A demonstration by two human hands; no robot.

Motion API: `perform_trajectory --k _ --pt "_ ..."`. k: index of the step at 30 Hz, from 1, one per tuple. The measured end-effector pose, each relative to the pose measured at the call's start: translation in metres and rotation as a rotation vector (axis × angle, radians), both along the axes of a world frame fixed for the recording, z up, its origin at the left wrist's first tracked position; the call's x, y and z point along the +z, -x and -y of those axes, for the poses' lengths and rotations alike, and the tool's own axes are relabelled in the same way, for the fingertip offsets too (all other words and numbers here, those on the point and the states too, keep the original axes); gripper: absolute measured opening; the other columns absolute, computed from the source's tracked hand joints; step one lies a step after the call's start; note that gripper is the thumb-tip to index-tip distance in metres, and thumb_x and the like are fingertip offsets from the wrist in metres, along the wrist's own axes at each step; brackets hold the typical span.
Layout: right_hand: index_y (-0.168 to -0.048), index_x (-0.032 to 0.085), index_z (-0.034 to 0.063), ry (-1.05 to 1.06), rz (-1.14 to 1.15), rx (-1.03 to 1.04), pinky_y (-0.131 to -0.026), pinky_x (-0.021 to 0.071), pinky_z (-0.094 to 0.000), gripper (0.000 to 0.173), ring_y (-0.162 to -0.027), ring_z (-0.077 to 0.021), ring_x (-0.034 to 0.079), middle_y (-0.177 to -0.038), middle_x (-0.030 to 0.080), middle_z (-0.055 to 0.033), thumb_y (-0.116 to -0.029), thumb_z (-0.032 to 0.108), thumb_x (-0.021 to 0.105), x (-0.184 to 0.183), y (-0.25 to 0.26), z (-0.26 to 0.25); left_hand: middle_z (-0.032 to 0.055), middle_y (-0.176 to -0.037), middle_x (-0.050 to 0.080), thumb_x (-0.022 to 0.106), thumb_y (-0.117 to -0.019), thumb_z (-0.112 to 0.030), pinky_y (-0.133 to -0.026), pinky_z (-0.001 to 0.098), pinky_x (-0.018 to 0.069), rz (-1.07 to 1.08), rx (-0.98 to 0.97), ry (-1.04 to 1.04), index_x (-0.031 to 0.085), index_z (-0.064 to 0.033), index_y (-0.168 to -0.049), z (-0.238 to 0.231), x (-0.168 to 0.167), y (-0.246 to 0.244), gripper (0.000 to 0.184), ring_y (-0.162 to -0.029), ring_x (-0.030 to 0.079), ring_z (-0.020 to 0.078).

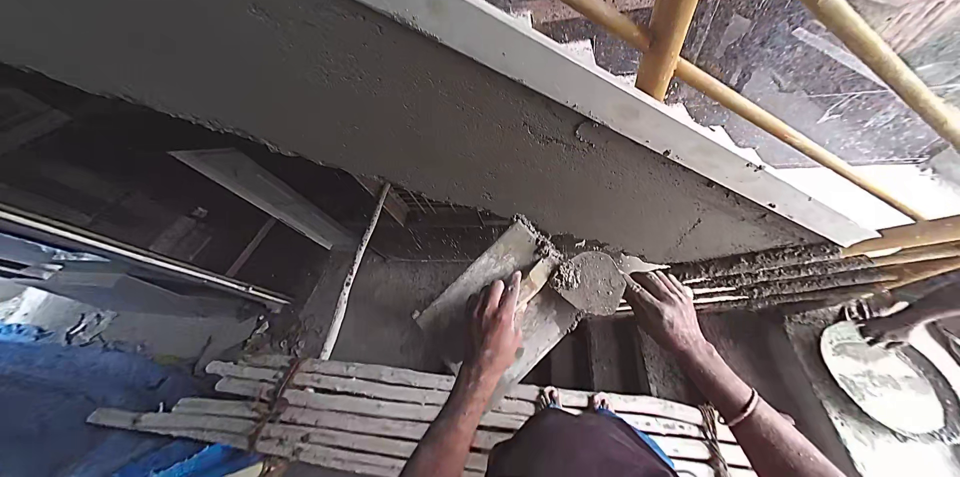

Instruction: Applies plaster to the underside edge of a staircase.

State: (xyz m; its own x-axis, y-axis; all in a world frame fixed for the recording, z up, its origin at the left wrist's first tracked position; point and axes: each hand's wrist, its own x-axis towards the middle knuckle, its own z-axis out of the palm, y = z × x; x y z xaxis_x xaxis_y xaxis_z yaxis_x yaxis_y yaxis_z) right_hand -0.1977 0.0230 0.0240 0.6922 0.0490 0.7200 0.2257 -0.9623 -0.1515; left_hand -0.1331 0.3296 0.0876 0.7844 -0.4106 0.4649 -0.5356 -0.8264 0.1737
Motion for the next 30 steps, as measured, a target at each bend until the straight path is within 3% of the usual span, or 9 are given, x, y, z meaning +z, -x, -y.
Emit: perform_trajectory --k 2,5,8,11,12,16,25,28,30 --pt "-0.11 0.078 0.0128 -0.127 0.043 -0.024 -0.076 0.0584 -0.0447 0.028 -0.091 -0.0292 0.073 -0.099 0.076 -0.0113 -0.1007 0.023 0.054 0.003 -0.013 -0.01 0.0169 -0.103 0.071 0.076 -0.0829 -0.024 -0.08 0.0537 0.0556 -0.051 0.042 0.062 0.072 -0.0119 -0.128 -0.009 -0.006 -0.004 0.047 -0.09 0.069 0.0353" --pt "-0.106 0.077 0.004 -0.365 0.018 0.016 -0.083 0.0603 -0.0437 0.024 -0.094 -0.029 0.073 -0.1 0.074 -0.0144 -0.0941 0.018 0.062 0.026 -0.043 -0.031 0.0246 -0.123 0.067 0.078 -0.0862 -0.022 -0.099 0.0597 0.0499 -0.263 0.136 0.212 0.069 -0.0045 -0.131 -0.027 -0.011 -0.009 0.049 -0.113 0.065 0.0425" --pt "-0.102 0.073 -0.0015 -0.555 -0.055 0.108 -0.077 0.0597 -0.0412 0.028 -0.083 -0.0255 0.07 -0.091 0.07 -0.0148 -0.0949 0.024 0.064 0.051 -0.083 -0.048 0.0284 -0.133 0.063 0.079 -0.0846 -0.023 -0.108 0.0621 0.0429 -0.329 0.222 0.347 0.065 0.0031 -0.132 -0.046 -0.015 -0.014 0.056 -0.127 0.058 0.0473" --pt "-0.108 0.069 -0.0045 -0.764 -0.15 0.254 -0.079 0.0577 -0.0384 0.039 -0.084 -0.0205 0.069 -0.094 0.07 -0.0141 -0.1014 0.032 0.056 0.066 -0.13 -0.059 0.0298 -0.128 0.065 0.078 -0.0822 -0.024 -0.11 0.0598 0.0421 -0.254 0.231 0.449 0.064 0.0097 -0.13 -0.061 -0.018 -0.015 0.06 -0.124 0.06 0.0477" --pt "-0.11 0.069 -0.0044 -0.851 -0.192 0.304 -0.076 0.0584 -0.0366 0.042 -0.08 -0.0175 0.069 -0.092 0.07 -0.0118 -0.1017 0.034 0.054 0.068 -0.147 -0.061 0.0295 -0.127 0.066 0.077 -0.082 -0.025 -0.11 0.0584 0.0422 -0.231 0.23 0.47 0.063 0.0105 -0.129 -0.064 -0.019 -0.016 0.061 -0.123 0.06 0.0472" --pt "-0.098 0.063 0.0018 -1.176 -0.284 0.549 -0.06 0.0548 -0.0269 0.034 -0.062 -0.0082 0.061 -0.076 0.063 0.0005 -0.1009 0.034 0.054 0.068 -0.188 -0.064 0.0293 -0.125 0.067 0.075 -0.0817 -0.031 -0.11 0.0581 0.0427 -0.202 0.256 0.473 0.064 0.0113 -0.128 -0.071 -0.021 -0.019 0.064 -0.122 0.061 0.0469" --pt "-0.104 0.066 -0.0001 -1.295 -0.235 0.543 -0.058 0.0547 -0.0261 0.039 -0.06 -0.0072 0.06 -0.075 0.064 0.002 -0.1005 0.037 0.055 0.042 -0.175 -0.027 0.0282 -0.123 0.068 0.072 -0.0824 -0.038 -0.106 0.057 0.0455 -0.162 0.251 0.426 0.066 0.0098 -0.125 -0.072 -0.017 -0.032 0.064 -0.119 0.063 0.045" --pt "-0.109 0.066 -0.0011 -1.361 -0.217 0.589 -0.059 0.0557 -0.0262 0.037 -0.063 -0.0077 0.062 -0.078 0.067 0.0021 -0.101 0.034 0.056 0.023 -0.168 -0.005 0.0262 -0.118 0.07 0.071 -0.0812 -0.042 -0.099 0.0593 0.0487 -0.11 0.238 0.392 0.069 0.0072 -0.123 -0.071 -0.016 -0.039 0.064 -0.112 0.066 0.0418" --pt "-0.112 0.066 -0.0012 -1.388 -0.208 0.561 -0.06 0.0557 -0.0256 0.038 -0.064 -0.007 0.063 -0.079 0.068 0.003 -0.101 0.034 0.056 0.003 -0.16 0.009 0.0263 -0.12 0.07 0.072 -0.082 -0.041 -0.102 0.0574 0.0484 -0.109 0.226 0.394 0.069 0.0071 -0.124 -0.071 -0.013 -0.04 0.063 -0.115 0.065 0.0422"
